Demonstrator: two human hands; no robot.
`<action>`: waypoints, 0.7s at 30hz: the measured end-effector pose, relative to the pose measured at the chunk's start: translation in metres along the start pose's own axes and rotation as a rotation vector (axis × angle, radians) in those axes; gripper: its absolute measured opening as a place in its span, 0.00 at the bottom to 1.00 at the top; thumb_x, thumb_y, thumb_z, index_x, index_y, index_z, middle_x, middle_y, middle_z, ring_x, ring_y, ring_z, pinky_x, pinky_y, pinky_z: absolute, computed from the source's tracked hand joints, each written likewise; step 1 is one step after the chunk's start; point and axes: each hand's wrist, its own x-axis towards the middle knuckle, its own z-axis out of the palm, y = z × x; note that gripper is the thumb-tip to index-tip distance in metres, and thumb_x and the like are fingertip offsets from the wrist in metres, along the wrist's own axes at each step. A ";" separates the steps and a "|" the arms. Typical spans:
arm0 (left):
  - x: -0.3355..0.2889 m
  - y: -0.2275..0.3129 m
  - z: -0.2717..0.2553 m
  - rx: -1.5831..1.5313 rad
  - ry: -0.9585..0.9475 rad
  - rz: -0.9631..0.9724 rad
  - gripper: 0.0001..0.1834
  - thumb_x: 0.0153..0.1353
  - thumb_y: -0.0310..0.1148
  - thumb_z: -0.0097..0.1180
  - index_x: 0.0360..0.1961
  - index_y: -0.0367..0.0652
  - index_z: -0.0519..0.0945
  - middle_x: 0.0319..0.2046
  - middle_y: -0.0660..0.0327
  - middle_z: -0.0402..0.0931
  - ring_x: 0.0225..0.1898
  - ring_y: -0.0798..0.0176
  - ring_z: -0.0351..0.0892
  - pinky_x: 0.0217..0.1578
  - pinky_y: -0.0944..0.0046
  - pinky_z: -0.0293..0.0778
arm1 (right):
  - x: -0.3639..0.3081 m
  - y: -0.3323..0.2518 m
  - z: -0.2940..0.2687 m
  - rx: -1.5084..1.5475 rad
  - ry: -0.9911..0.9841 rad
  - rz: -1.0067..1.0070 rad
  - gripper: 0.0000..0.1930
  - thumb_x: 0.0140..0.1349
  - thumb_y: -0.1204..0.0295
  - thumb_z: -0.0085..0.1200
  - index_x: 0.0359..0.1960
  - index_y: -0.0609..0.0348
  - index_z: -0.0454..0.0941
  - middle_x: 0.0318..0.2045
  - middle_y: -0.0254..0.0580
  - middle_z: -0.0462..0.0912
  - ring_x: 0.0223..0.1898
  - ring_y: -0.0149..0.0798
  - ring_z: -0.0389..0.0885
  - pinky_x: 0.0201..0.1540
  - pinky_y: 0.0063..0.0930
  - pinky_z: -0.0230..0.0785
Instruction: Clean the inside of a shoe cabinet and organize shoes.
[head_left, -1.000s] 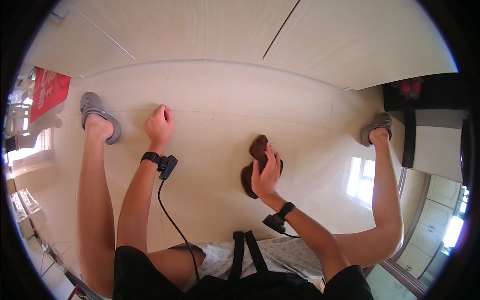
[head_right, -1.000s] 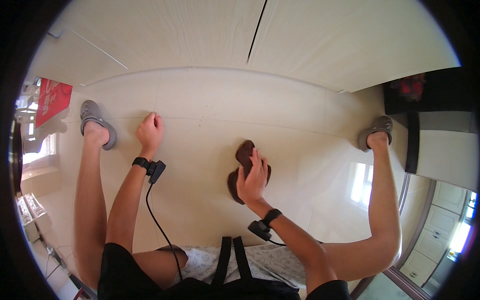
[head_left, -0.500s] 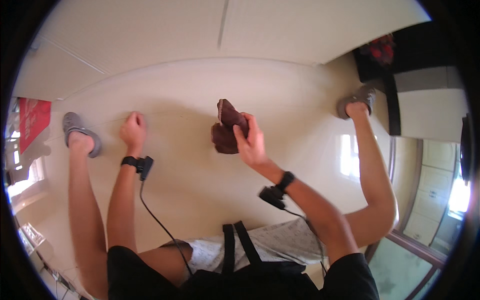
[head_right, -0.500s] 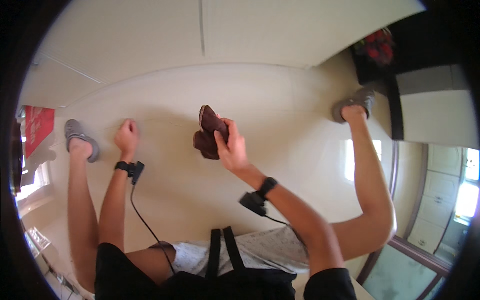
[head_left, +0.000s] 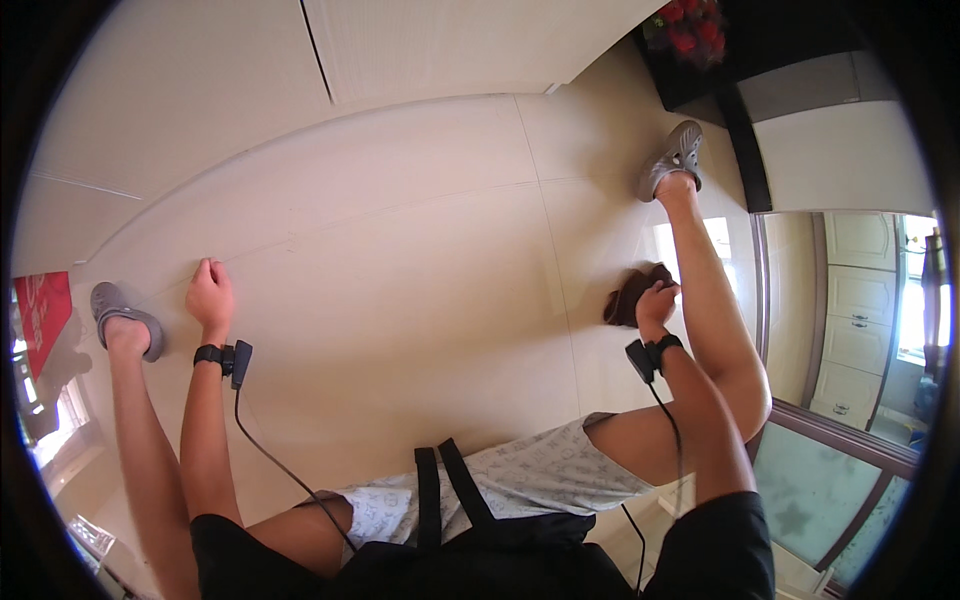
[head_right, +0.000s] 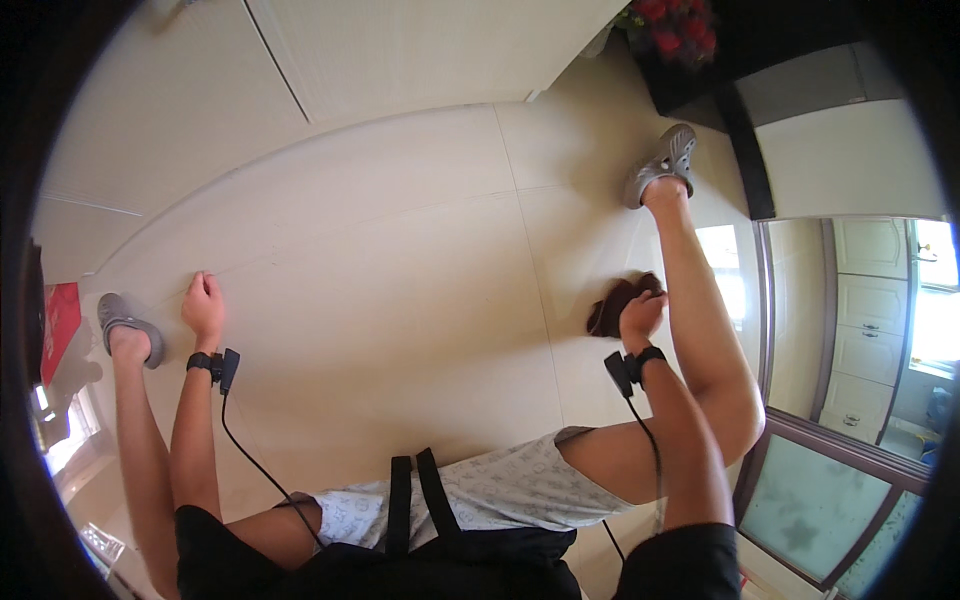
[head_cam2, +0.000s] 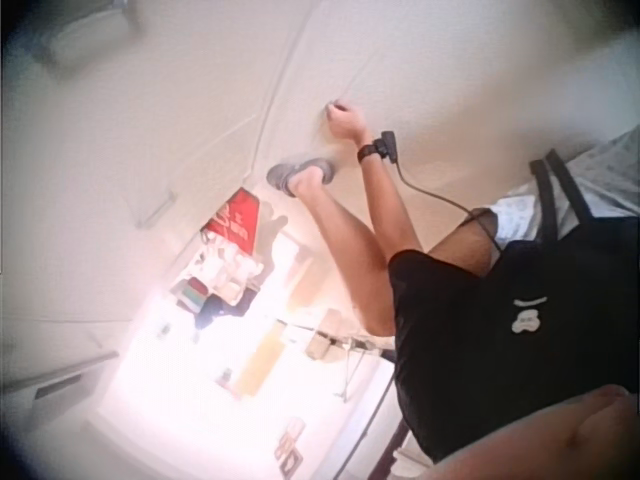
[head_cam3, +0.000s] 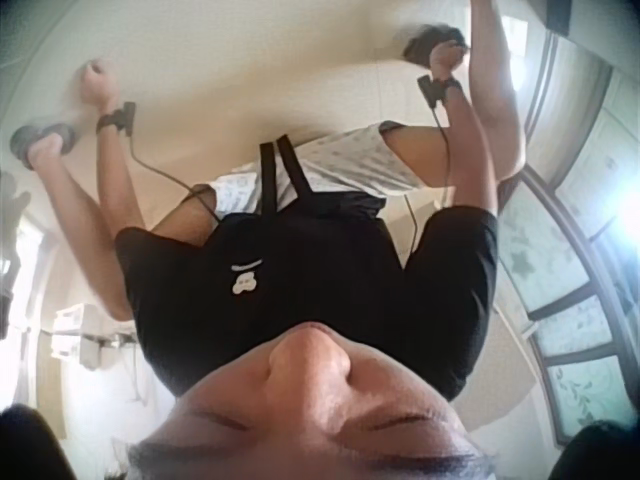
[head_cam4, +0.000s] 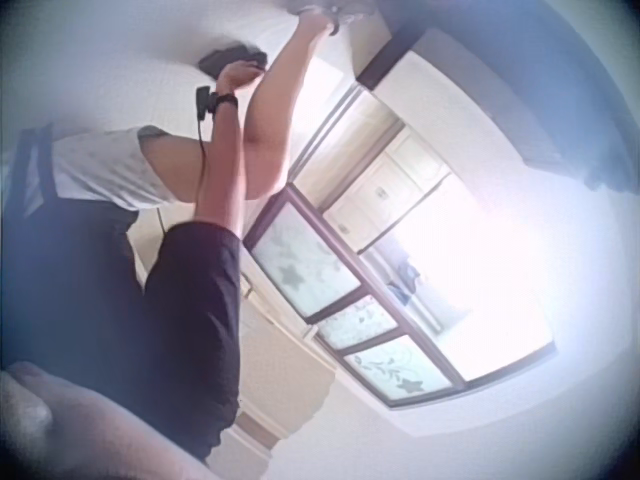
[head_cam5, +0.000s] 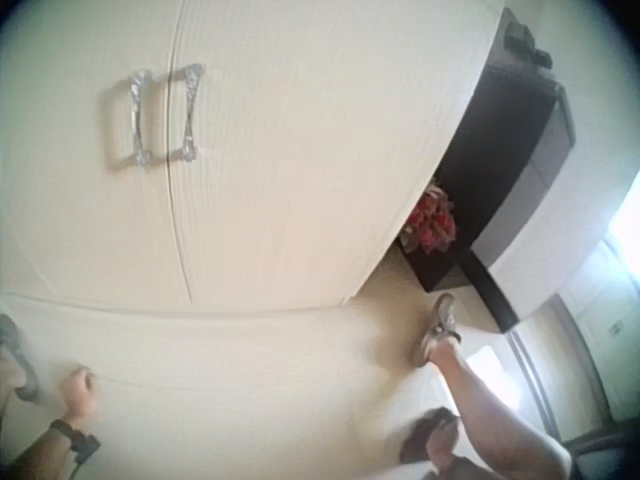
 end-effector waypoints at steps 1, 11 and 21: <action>0.000 -0.003 -0.004 0.020 0.018 -0.010 0.15 0.69 0.44 0.50 0.30 0.48 0.79 0.26 0.57 0.82 0.28 0.44 0.81 0.26 0.46 0.73 | 0.001 0.002 0.013 0.045 0.033 0.008 0.24 0.73 0.66 0.44 0.61 0.75 0.62 0.57 0.75 0.74 0.57 0.68 0.76 0.61 0.55 0.68; 0.001 -0.010 -0.009 0.105 -0.030 -0.031 0.15 0.68 0.44 0.51 0.27 0.48 0.78 0.21 0.58 0.80 0.24 0.46 0.80 0.24 0.47 0.72 | 0.011 -0.047 0.035 0.174 -0.127 -0.603 0.23 0.73 0.65 0.47 0.66 0.59 0.66 0.64 0.58 0.73 0.64 0.60 0.72 0.66 0.47 0.62; 0.007 -0.004 -0.005 0.136 -0.032 -0.023 0.15 0.67 0.43 0.52 0.26 0.48 0.77 0.21 0.59 0.80 0.24 0.46 0.80 0.23 0.48 0.72 | -0.219 -0.164 0.017 0.306 -0.290 -0.926 0.28 0.64 0.75 0.52 0.65 0.70 0.62 0.71 0.64 0.61 0.70 0.63 0.62 0.73 0.63 0.45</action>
